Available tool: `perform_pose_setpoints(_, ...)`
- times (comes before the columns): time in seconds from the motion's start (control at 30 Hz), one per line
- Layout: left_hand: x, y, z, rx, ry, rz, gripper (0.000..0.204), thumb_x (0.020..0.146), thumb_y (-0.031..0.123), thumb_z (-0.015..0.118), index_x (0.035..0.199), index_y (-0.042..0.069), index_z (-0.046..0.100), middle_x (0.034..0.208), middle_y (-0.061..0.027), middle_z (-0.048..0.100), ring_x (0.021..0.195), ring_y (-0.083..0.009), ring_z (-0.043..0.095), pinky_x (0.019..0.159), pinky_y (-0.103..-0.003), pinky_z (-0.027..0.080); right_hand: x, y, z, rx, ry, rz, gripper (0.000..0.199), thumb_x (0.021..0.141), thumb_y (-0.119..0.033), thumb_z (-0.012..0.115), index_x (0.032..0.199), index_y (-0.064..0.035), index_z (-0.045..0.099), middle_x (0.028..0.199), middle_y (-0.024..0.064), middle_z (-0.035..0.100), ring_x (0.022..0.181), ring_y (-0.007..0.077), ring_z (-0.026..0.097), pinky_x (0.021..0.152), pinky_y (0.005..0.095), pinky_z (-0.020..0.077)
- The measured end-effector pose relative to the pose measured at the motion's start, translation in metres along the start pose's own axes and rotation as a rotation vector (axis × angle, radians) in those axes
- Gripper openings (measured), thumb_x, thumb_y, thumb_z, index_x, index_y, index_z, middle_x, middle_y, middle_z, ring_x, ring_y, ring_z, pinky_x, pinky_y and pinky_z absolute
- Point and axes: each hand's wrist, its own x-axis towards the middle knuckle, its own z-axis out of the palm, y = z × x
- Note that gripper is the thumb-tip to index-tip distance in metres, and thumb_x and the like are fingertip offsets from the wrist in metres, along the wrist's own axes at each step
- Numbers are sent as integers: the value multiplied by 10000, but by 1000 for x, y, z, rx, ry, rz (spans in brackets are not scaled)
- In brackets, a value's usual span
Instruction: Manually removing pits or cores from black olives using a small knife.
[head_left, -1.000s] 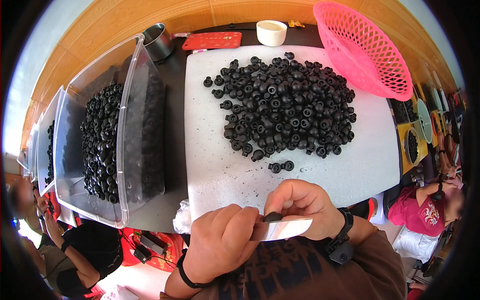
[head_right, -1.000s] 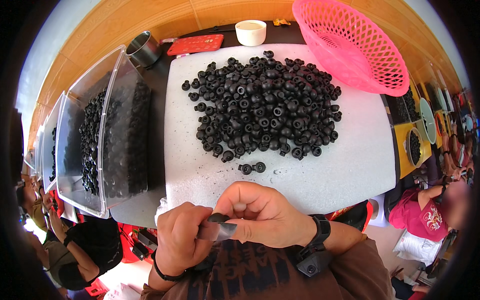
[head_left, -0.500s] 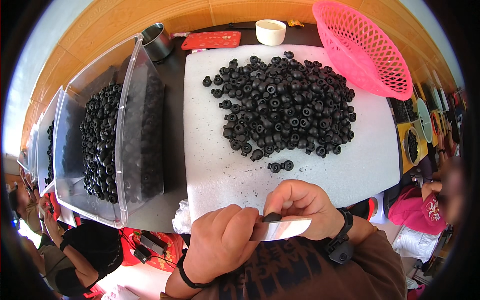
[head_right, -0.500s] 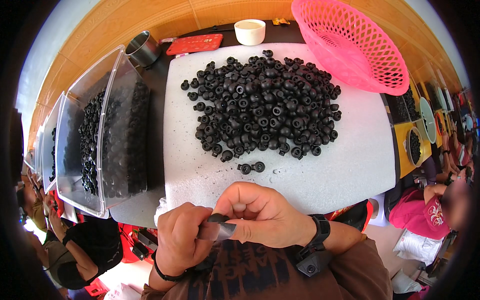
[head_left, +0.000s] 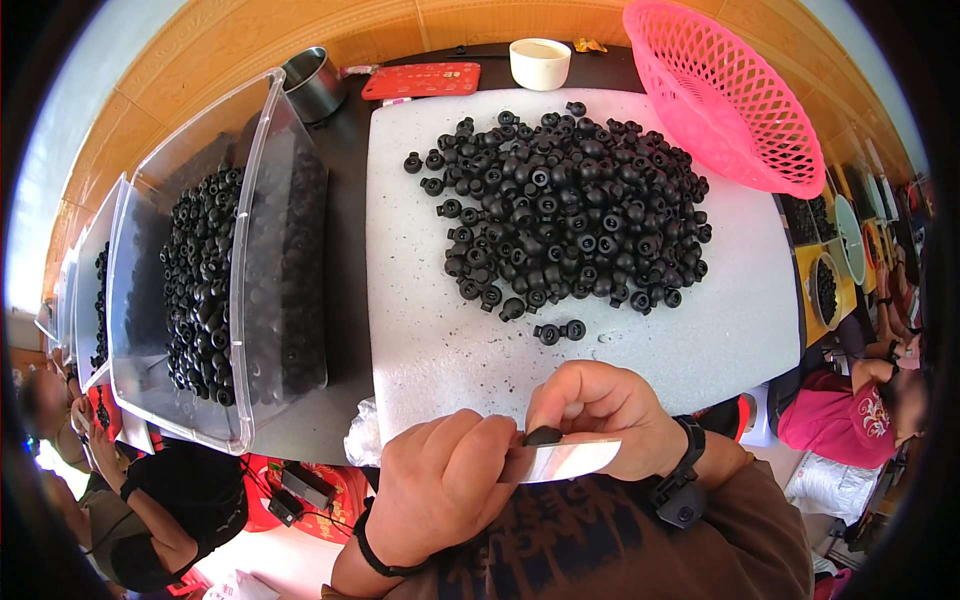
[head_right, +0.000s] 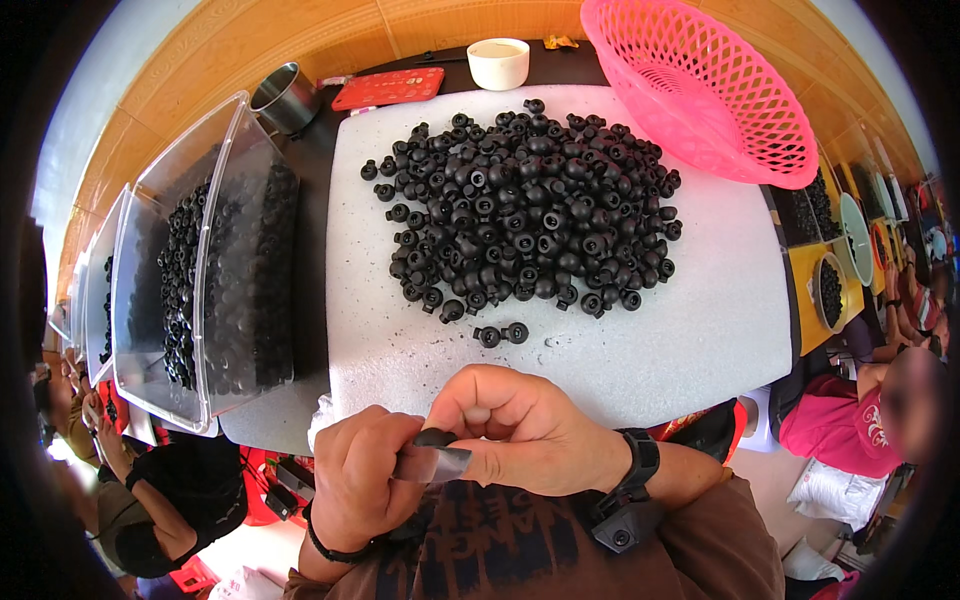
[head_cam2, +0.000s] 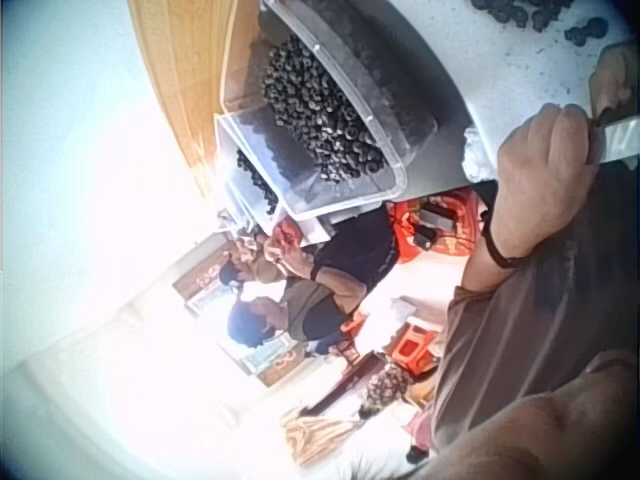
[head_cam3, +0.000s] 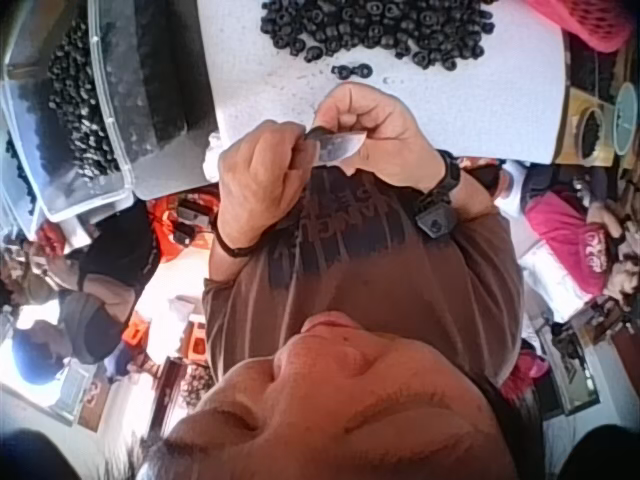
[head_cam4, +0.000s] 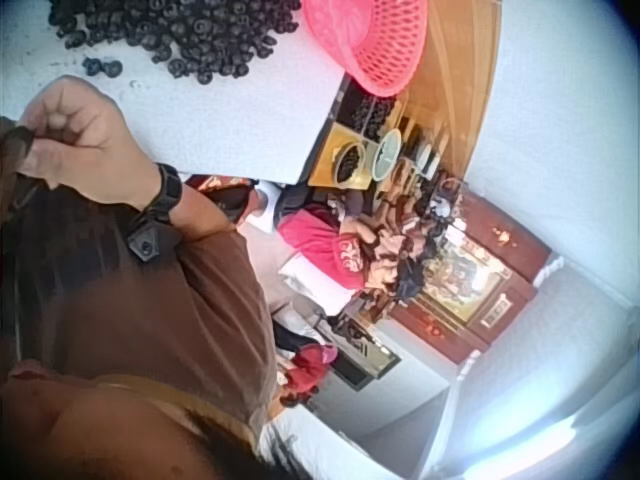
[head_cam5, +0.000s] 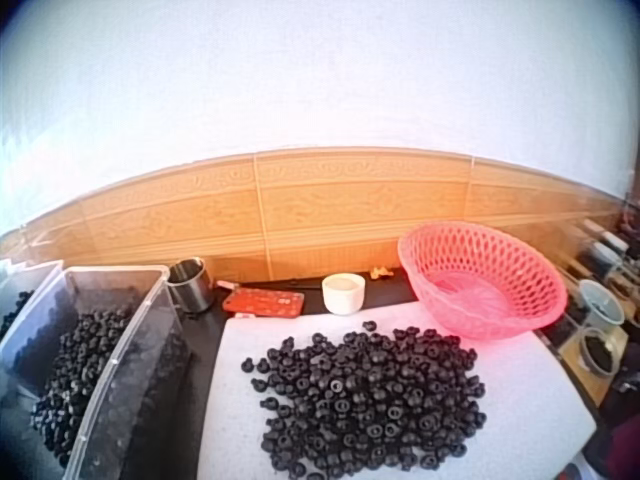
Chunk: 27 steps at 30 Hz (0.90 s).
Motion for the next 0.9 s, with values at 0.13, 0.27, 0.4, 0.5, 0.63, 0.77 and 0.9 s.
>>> perform_pose_setpoints(0.13, -1, -2, 3, 16, 12, 10, 226, 666, 91, 683, 819, 56, 520, 598, -27, 477, 483, -202, 513, 415, -303, 400, -1, -4, 5, -96, -27, -15, 255, 801, -40, 633, 993, 26, 478, 969, 102, 558, 866, 139, 559, 774, 259, 444)
perform_pose_setpoints(0.27, -2, 0, 1, -5, 33, 26, 227, 662, 81, 682, 818, 52, 520, 594, -28, 475, 478, -201, 510, 412, -300, 398, 0, -2, 3, -152, -88, -68, 221, 849, -54, 577, 1042, -14, 479, 967, 23, 532, 872, 69, 509, 767, 219, 419)
perform_pose_setpoints(0.4, -3, 2, -1, 5, 28, 58, 232, 656, 80, 686, 817, 49, 522, 591, -29, 471, 474, -199, 508, 410, -300, 396, 1, -1, 3, -109, -42, -100, 199, 832, -37, 588, 983, 35, 480, 953, 109, 564, 846, 138, 558, 746, 255, 442)
perform_pose_setpoints(0.5, -3, 3, -2, 6, 27, 61, 236, 656, 84, 688, 819, 50, 521, 590, -30, 468, 472, -201, 505, 408, -302, 394, 1, -1, 3, -139, -55, -115, 189, 841, -39, 576, 985, 35, 477, 947, 110, 563, 848, 139, 556, 743, 254, 441)
perform_pose_setpoints(0.63, -3, 3, -2, 9, 6, 45, 239, 657, 89, 691, 814, 52, 515, 589, -30, 460, 467, -205, 498, 405, -306, 388, -1, -1, 0, -121, -116, -73, 212, 862, -72, 561, 1045, -11, 476, 972, 29, 532, 895, 70, 501, 789, 223, 411)
perform_pose_setpoints(0.77, -4, 3, -2, 13, 11, 48, 238, 658, 89, 691, 811, 53, 512, 588, -31, 455, 466, -205, 496, 403, -307, 387, -2, -1, 1, -106, -109, -61, 221, 860, -79, 565, 1051, -12, 476, 973, 27, 531, 893, 68, 499, 790, 221, 409)
perform_pose_setpoints(0.9, -3, 4, -3, 11, 2, 46, 243, 659, 88, 690, 819, 55, 510, 596, -34, 462, 470, -206, 500, 404, -307, 387, -2, -1, 1, -153, -117, -75, 224, 860, -79, 565, 1055, -12, 474, 977, 28, 531, 897, 70, 498, 790, 223, 408)
